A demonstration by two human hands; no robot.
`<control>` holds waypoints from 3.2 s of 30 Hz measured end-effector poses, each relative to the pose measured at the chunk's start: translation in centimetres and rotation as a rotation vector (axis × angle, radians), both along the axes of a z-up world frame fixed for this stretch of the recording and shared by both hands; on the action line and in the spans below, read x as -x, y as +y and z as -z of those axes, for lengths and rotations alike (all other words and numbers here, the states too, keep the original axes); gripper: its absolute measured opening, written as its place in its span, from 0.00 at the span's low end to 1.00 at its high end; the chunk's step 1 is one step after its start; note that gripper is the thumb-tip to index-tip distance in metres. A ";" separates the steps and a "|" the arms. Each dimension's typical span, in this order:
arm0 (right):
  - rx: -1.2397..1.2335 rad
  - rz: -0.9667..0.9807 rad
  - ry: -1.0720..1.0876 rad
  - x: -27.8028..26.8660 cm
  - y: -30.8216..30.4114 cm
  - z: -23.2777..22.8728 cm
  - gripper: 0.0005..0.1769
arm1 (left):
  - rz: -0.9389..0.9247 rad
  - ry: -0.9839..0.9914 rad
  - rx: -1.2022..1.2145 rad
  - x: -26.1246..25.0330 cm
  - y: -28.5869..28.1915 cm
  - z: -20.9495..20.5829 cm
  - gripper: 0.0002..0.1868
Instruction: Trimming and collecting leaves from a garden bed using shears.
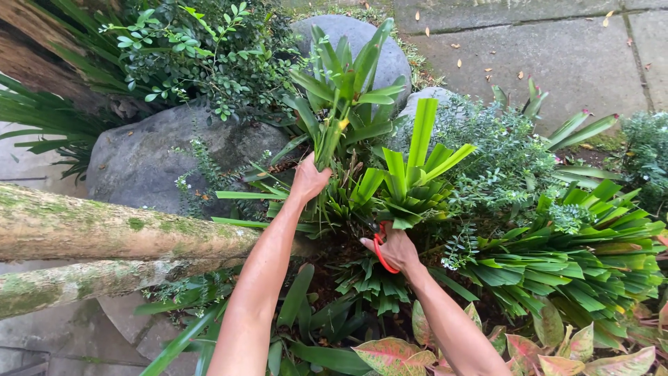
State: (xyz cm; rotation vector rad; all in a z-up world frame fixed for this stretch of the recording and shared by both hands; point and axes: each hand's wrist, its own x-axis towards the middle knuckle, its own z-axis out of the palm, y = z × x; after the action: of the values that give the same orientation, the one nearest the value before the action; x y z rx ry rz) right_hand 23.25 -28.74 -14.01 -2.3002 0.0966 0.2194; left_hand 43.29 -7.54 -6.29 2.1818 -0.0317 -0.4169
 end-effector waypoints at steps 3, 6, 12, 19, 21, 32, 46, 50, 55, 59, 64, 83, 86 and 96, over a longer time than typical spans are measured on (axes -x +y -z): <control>-0.028 0.020 0.320 0.7 -1.3 -3.0 0.39 | 0.108 -0.021 -0.145 0.2 -0.9 -0.6 0.24; 0.176 0.068 0.360 0.6 -2.2 0.1 0.49 | 0.145 0.029 -0.218 0.1 -1.8 -0.1 0.33; 0.323 -0.143 0.465 -2.1 -2.1 4.9 0.58 | 0.405 0.137 -0.304 0.1 -3.4 2.1 0.36; 0.336 -0.060 0.333 -3.2 -1.8 4.9 0.69 | 0.728 0.215 -0.567 -0.5 -3.8 3.6 0.48; 0.311 -0.037 0.383 -3.1 -1.8 5.0 0.73 | 0.756 0.258 -0.454 0.3 -4.1 1.2 0.61; 0.396 -0.054 0.307 -2.4 -3.0 5.0 0.69 | 0.446 0.009 0.022 2.1 -3.0 2.5 0.25; 0.487 0.003 0.022 -5.4 -0.1 4.4 0.64 | 0.337 -0.074 -0.048 3.7 -4.8 2.2 0.20; 0.427 -0.047 0.368 -4.7 -1.1 3.8 0.48 | 0.159 0.061 -0.017 2.9 -3.9 2.2 0.16; 0.307 -0.078 0.287 -2.3 -3.0 3.5 0.43 | -0.127 0.138 0.135 0.4 -1.6 1.0 0.12; 0.073 -0.043 0.152 -1.2 -3.2 2.9 0.42 | -0.149 0.024 0.300 1.8 -0.5 0.0 0.13; -0.266 0.069 0.249 -0.4 -2.3 -0.5 0.32 | -0.160 0.014 0.053 8.7 0.1 0.7 0.22; 0.475 -0.447 0.026 -11.4 3.8 -8.1 0.52 | -0.792 -0.117 0.543 18.3 1.8 2.3 0.16; 0.557 -0.504 0.047 -12.4 4.5 -8.6 0.50 | -0.806 -0.136 0.501 16.4 1.4 1.3 0.30; 0.426 -0.359 0.446 -11.6 0.5 -4.4 0.39 | -0.775 -0.220 0.120 9.4 4.2 4.4 0.42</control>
State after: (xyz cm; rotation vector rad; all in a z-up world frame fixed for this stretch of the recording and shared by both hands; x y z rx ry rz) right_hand 34.82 -28.27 -9.65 -2.6367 -0.0514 0.9769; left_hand 33.93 -3.35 -10.65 1.9284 0.6297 0.2584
